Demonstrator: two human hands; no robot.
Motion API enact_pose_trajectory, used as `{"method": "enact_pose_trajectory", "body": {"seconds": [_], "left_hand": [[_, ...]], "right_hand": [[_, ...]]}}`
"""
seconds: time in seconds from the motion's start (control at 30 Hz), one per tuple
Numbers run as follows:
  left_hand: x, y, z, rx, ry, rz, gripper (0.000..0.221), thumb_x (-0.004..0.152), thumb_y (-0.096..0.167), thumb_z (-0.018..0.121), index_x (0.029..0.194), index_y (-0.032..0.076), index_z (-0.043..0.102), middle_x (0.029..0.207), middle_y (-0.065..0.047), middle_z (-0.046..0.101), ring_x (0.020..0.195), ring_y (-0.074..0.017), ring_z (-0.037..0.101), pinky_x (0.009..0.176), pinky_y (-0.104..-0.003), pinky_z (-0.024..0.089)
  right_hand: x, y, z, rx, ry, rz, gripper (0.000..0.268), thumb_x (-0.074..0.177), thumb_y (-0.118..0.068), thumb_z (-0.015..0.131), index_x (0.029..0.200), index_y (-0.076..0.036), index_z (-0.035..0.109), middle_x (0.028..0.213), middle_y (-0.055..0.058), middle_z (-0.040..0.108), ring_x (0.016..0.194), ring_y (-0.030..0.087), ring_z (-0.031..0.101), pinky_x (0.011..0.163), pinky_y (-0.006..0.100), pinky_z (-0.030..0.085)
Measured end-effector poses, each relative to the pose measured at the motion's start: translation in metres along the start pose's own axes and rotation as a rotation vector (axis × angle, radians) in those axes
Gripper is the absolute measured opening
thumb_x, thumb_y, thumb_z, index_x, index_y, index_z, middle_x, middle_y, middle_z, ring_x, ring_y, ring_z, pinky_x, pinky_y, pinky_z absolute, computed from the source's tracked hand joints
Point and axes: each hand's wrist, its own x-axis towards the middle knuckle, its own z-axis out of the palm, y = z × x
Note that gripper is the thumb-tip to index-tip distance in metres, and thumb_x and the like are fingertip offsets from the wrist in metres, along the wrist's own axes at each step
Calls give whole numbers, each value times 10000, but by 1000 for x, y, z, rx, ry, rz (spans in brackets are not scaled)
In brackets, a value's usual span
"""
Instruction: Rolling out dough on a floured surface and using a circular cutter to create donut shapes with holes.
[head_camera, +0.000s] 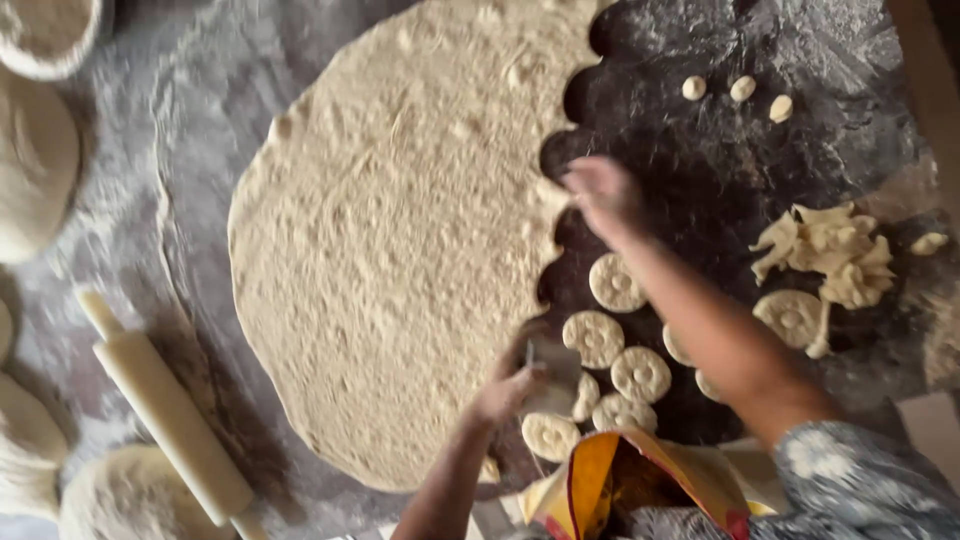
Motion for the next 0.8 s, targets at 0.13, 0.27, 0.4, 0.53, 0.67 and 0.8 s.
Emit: {"method": "enact_pose_trajectory", "body": {"seconds": [0.13,0.27,0.4,0.53,0.67,0.8], "left_hand": [[98,101,-51,411,259,-23,907,770,481,758,1516,119,388,1387,-165,553,1262,-301,588,1012,-464,560],[224,191,-70,1033,372,512,814,824,476,814,1456,95,471,1365,-196,550,1229,-362,591,983,-515,529],[332,283,-25,1398,441,693,677,767,430,856,1323,167,573,1233,-139,571,1136,-375,568,840,-529,544],[428,264,-37,1668,384,770,565,738,445,851,1150,161,588,1133,-142,552,1033,-376,541,748,-498,550],[436,264,-32,1698,284,493,518,722,406,814,1126,160,604,1092,-130,567,1002,-340,549,676,-483,559],[441,250,-20,1631,718,288,470,737,413,766,1112,182,602,1089,-110,572,1036,-313,564,685,-498,548]], "right_hand": [[58,14,-71,-458,242,-285,230,1064,-190,667,1252,-57,666,1156,111,745,989,210,731,859,366,618],[120,12,-93,-769,222,-524,439,1024,-157,727,1416,-24,580,1390,178,604,1239,340,585,1036,475,504],[194,3,-86,-913,101,-740,630,958,-159,755,1511,-11,494,1480,196,522,1335,360,506,1113,503,421],[224,-34,-85,-959,96,-802,561,902,-177,771,1416,-94,560,1365,152,570,1232,328,553,1046,485,446],[239,-19,-80,-818,94,-911,297,945,-177,800,1204,-140,659,1179,112,597,1079,289,595,941,442,491],[240,6,-65,-673,214,-893,165,905,-28,723,1026,-84,627,1072,100,593,1005,257,611,880,391,529]]}}
